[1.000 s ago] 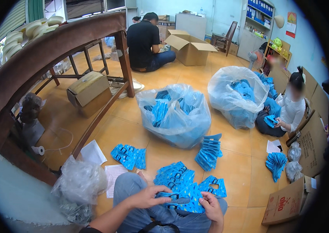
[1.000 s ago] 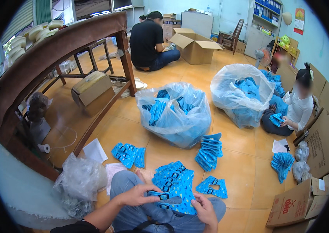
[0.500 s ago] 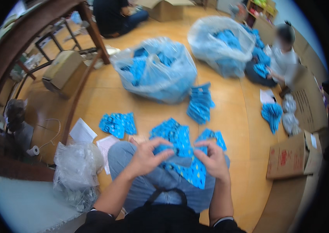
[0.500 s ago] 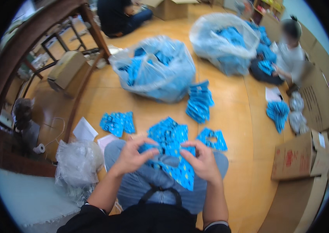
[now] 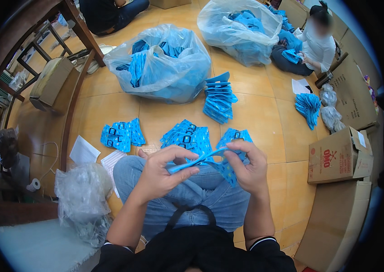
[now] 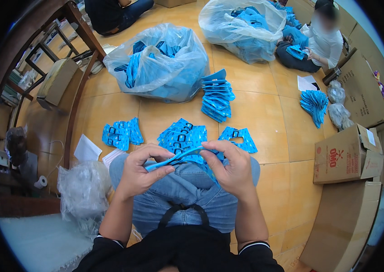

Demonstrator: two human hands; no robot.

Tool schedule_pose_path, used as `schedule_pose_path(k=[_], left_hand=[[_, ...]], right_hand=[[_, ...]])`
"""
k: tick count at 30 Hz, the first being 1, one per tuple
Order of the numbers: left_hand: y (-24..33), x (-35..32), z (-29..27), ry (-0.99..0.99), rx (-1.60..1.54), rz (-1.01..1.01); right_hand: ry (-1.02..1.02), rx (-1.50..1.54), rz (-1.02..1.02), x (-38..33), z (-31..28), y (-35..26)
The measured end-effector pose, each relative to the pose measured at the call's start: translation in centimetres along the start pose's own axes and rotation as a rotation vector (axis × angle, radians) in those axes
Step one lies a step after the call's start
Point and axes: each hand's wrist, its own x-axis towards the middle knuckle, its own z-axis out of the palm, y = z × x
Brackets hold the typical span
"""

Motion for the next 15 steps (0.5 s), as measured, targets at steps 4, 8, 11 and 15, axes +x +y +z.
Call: schedule_pose_path(k=[4, 8, 11, 15], left_hand=[[0.0, 0.5, -0.1, 0.079, 0.154, 0.115], [0.3, 0.2, 0.9, 0.250, 0.036, -0.095], [0.5, 0.1, 1.0, 0.223, -0.049, -0.180], [1.1, -0.2, 0.8, 0.182, -0.240, -0.305]], right_hand=[[-0.040, -0.010, -0.041, 0.2, 0.0, 0.1], [-0.065, 0.012, -0.111, 0.2, 0.2, 0.0], [-0.065, 0.010, -0.106, 0.2, 0.3, 0.0], [-0.011, 0.035, -0.061, 0.2, 0.3, 0.1]])
